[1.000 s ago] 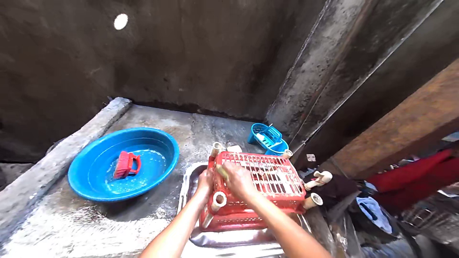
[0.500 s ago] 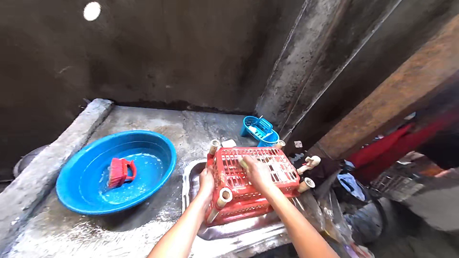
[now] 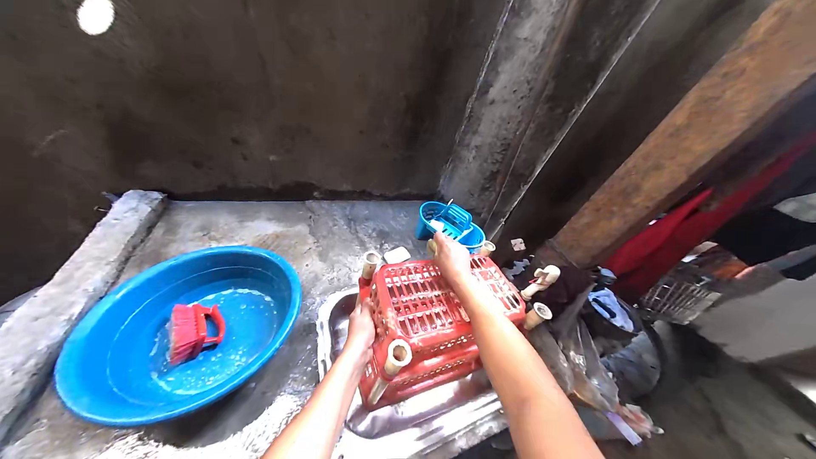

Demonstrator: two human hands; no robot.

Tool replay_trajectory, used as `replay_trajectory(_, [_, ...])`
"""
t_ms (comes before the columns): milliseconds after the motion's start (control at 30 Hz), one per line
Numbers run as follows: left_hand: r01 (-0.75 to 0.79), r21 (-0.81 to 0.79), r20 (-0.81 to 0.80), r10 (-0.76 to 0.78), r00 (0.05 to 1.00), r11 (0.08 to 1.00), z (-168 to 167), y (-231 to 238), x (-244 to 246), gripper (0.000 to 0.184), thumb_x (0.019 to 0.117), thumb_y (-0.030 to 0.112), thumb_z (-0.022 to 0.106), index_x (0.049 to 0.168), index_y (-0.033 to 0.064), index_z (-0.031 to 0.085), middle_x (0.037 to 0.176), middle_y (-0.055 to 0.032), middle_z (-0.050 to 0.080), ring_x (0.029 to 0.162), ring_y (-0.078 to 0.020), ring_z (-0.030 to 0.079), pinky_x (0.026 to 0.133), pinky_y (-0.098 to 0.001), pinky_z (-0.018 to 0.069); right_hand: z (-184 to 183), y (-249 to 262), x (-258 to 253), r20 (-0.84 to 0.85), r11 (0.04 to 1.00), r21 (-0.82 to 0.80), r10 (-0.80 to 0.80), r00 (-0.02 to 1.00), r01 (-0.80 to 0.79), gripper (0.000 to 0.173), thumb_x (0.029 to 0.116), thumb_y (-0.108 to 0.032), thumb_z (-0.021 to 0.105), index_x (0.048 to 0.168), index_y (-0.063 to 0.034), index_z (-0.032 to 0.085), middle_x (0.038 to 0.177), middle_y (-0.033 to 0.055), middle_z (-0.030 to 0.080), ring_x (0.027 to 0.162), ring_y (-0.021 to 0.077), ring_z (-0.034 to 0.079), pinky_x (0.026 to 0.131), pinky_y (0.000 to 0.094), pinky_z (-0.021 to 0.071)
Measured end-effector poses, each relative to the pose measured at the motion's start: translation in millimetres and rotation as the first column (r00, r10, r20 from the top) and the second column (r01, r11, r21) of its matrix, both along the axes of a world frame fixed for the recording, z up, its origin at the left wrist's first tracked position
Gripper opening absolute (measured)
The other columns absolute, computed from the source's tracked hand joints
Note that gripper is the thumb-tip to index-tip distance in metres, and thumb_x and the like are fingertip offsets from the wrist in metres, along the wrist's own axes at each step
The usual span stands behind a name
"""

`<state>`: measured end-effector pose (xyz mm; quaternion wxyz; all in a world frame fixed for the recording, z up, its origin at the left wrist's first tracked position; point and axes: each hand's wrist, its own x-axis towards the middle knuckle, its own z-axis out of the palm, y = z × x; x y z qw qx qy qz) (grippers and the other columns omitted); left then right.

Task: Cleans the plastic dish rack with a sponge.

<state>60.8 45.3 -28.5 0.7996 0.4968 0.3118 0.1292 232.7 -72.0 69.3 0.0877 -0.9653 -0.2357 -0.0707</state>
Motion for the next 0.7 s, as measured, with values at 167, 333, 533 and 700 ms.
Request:
replay_trajectory(167, [-0.054,0.051,0.031,0.052,0.998,0.997,-0.5,-2.4,0.4,0.04,0.1134,0.024,0.034,0.113,-0.0054,0.061,0.084,-0.0111,0.06,0.07,-0.0143,0.06,0.067,-0.0307,0.0536,8.3,-37.7,-27.6,-0.103,0.995,-0.028,0.092,0.99,-0.095,0.028,0.1035,-0.013,0.053,0.128,-0.0026,0.061,0.117,0.0259,0.067,0.111,0.0459,0.066,0.092,0.0628,0.0512])
replay_trajectory(333, [-0.009,0.046,0.034,0.007,0.999,0.999,1.4,0.4,4.8,0.038,0.113,0.023,0.035,0.11,-0.0044,0.061,0.079,-0.009,0.061,0.066,-0.0133,0.061,0.064,-0.0296,0.0544,12.7,-123.0,-105.7,-0.144,0.988,0.018,0.151,0.978,-0.15,0.026,0.0996,-0.012,0.058,0.119,0.0037,0.065,0.111,0.0275,0.069,0.105,0.0459,0.068,0.09,0.0626,0.0506])
replay_trajectory(533, [0.039,-0.063,0.027,-0.037,0.999,0.997,3.9,6.3,-5.3,0.042,0.1139,0.028,0.029,0.124,-0.0034,0.056,0.089,-0.0119,0.064,0.075,-0.0154,0.065,0.069,-0.0324,0.0571,20.6,-102.3,-62.3,-0.138,0.996,-0.083,0.011,0.99,-0.023,0.028,0.1006,-0.007,0.052,0.126,0.0025,0.062,0.12,0.028,0.067,0.113,0.0473,0.065,0.093,0.0637,0.0495])
replay_trajectory(700, [-0.06,-0.037,-0.027,0.059,0.998,0.997,19.4,20.4,-26.9,0.039,0.1137,0.027,0.03,0.123,-0.002,0.056,0.083,-0.0074,0.062,0.069,-0.011,0.063,0.065,-0.0277,0.0555,5.8,-64.2,27.4,-0.036,0.995,-0.038,-0.098,0.995,0.097,0.024,0.1029,-0.015,0.055,0.123,-0.0028,0.062,0.114,0.0252,0.068,0.106,0.0455,0.068,0.085,0.0628,0.0533])
